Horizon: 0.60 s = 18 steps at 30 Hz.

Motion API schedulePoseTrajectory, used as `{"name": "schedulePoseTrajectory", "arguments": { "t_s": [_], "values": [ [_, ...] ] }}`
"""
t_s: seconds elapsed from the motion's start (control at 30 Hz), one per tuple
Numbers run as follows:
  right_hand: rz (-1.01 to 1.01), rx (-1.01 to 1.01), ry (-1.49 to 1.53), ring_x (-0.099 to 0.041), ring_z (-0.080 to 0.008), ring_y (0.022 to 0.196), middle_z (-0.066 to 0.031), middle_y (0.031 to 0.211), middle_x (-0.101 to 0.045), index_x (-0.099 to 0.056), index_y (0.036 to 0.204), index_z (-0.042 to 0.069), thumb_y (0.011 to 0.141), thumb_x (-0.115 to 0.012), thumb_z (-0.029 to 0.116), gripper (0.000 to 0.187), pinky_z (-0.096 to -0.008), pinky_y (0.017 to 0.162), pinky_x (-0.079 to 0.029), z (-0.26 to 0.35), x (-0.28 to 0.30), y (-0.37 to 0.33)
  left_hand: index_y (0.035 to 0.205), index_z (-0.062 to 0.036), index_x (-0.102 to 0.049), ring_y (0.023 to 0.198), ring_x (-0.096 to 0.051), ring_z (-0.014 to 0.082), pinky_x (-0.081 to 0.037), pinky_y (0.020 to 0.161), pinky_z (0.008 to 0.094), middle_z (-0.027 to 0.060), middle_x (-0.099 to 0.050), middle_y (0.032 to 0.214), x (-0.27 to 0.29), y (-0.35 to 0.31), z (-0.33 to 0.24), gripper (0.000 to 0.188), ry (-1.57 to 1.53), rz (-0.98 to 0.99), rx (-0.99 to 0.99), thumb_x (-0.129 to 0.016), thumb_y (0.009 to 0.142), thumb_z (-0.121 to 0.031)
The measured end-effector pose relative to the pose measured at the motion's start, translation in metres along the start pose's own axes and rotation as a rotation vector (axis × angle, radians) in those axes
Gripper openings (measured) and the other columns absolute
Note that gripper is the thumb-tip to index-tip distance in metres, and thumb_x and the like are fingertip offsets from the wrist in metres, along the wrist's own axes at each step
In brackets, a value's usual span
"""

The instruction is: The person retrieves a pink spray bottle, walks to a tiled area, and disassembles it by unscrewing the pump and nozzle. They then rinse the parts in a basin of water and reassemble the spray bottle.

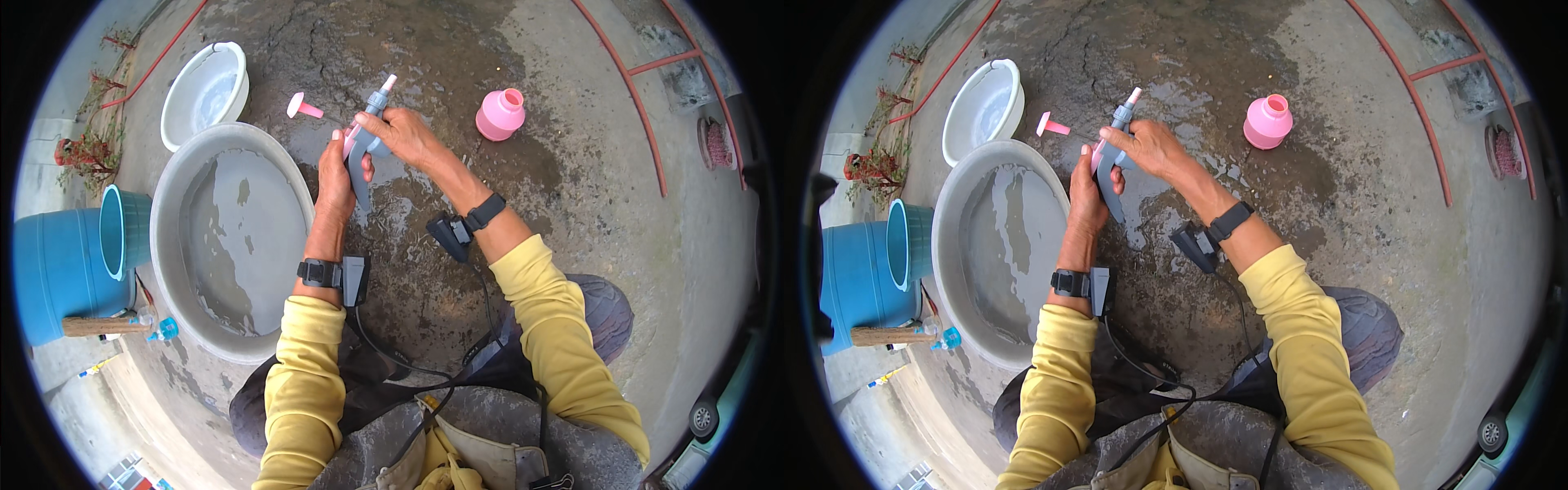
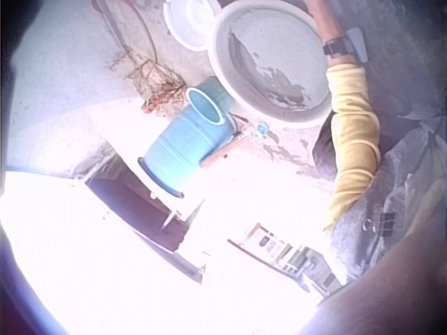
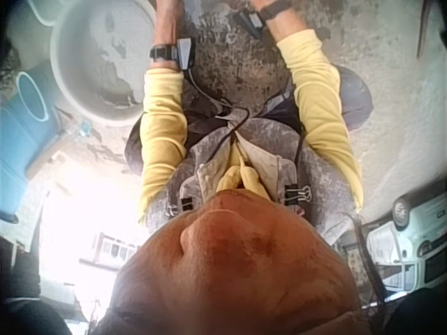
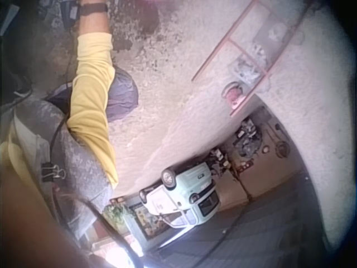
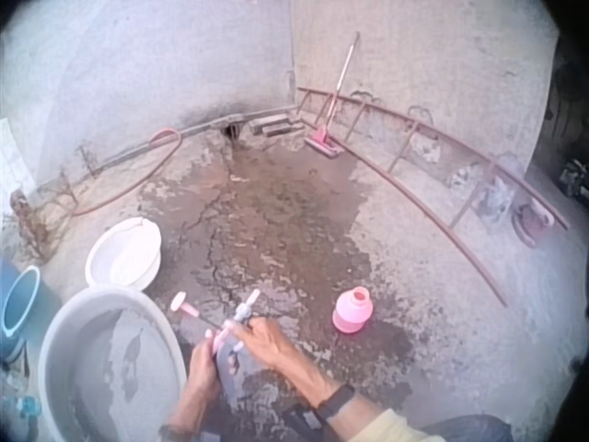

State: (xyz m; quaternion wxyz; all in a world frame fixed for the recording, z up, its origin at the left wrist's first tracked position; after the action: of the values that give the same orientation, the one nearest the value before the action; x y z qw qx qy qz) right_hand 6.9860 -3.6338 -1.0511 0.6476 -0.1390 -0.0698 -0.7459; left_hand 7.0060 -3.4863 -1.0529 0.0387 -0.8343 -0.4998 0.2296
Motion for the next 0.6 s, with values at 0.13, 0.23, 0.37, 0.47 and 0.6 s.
{"name": "schedulePoseTrajectory", "arguments": {
  "t_s": [0.13, 0.23, 0.37, 0.47, 0.6],
  "values": [
    [0.093, 0.071, 0.03, -0.065, -0.0257, 0.072, -0.014, 0.074, -0.065, -0.065, 0.095, -0.001, 0.093, -0.054, 0.047, 0.05, -0.0396, 0.066, -0.048, -0.001, 0.003, 0.004, 0.11, -0.0036, -0.053, 0.053, -0.049, 0.0165, -0.041, 0.052, 0.0287, 0.0064, -0.052, 0.065, 0.005, 0.0, -0.002, 0.05, -0.038, 0.038, 0.006, -0.037, 0.101, -0.051],
    [0.143, 0.145, 0.132, -0.065, -0.025, 0.072, -0.0127, 0.071, -0.063, -0.061, 0.092, -0.001, 0.091, -0.059, 0.041, 0.042, -0.0385, 0.066, -0.048, -0.001, 0.003, 0.006, 0.109, -0.0038, -0.053, 0.056, -0.05, 0.0165, -0.042, 0.054, 0.0283, 0.0066, -0.053, 0.067, 0.011, 0.002, 0.001, 0.049, -0.121, 0.012, 0.059, -0.036, 0.102, -0.049],
    [-0.018, 0.292, -0.041, -0.065, -0.0243, 0.078, -0.0133, 0.084, -0.063, -0.058, 0.099, 0.0, 0.092, -0.062, 0.034, 0.035, -0.0379, 0.069, -0.05, 0.007, -0.002, -0.003, 0.109, -0.0045, -0.054, 0.061, -0.054, 0.0181, -0.046, 0.059, 0.0294, 0.0069, -0.055, 0.071, 0.008, 0.006, 0.001, 0.049, -0.091, 0.009, -0.003, -0.033, 0.103, -0.048],
    [-0.155, 0.334, 0.031, -0.066, -0.0262, 0.082, -0.0151, 0.098, -0.063, -0.058, 0.111, 0.0, 0.093, -0.061, 0.031, 0.036, -0.0381, 0.073, -0.052, 0.014, -0.003, -0.013, 0.117, -0.0037, -0.053, 0.068, -0.058, 0.0197, -0.05, 0.066, 0.0322, 0.0087, -0.058, 0.078, 0.001, 0.006, -0.002, 0.05, -0.091, 0.0, -0.047, -0.03, 0.104, -0.047],
    [-0.246, 0.183, 0.016, -0.065, -0.0266, 0.089, -0.0168, 0.107, -0.064, -0.056, 0.126, 0.002, 0.097, -0.056, 0.035, 0.044, -0.0372, 0.077, -0.051, 0.011, 0.008, -0.009, 0.135, -0.0026, -0.044, 0.08, -0.061, 0.0192, -0.052, 0.071, 0.0316, 0.0125, -0.062, 0.096, -0.012, 0.003, -0.002, 0.047, -0.306, 0.069, -0.007, -0.033, 0.105, -0.038]
  ]
}}
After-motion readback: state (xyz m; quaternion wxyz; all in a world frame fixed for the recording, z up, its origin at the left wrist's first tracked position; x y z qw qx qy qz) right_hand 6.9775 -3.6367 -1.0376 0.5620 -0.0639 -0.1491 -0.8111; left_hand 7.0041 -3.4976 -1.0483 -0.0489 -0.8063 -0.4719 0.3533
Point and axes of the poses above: each hand's wrist, its own y-axis towards the middle knuckle, its own x-axis out of the back of the hand, z = x × y, the point moved 4 cm from there along y, towards the middle knuckle
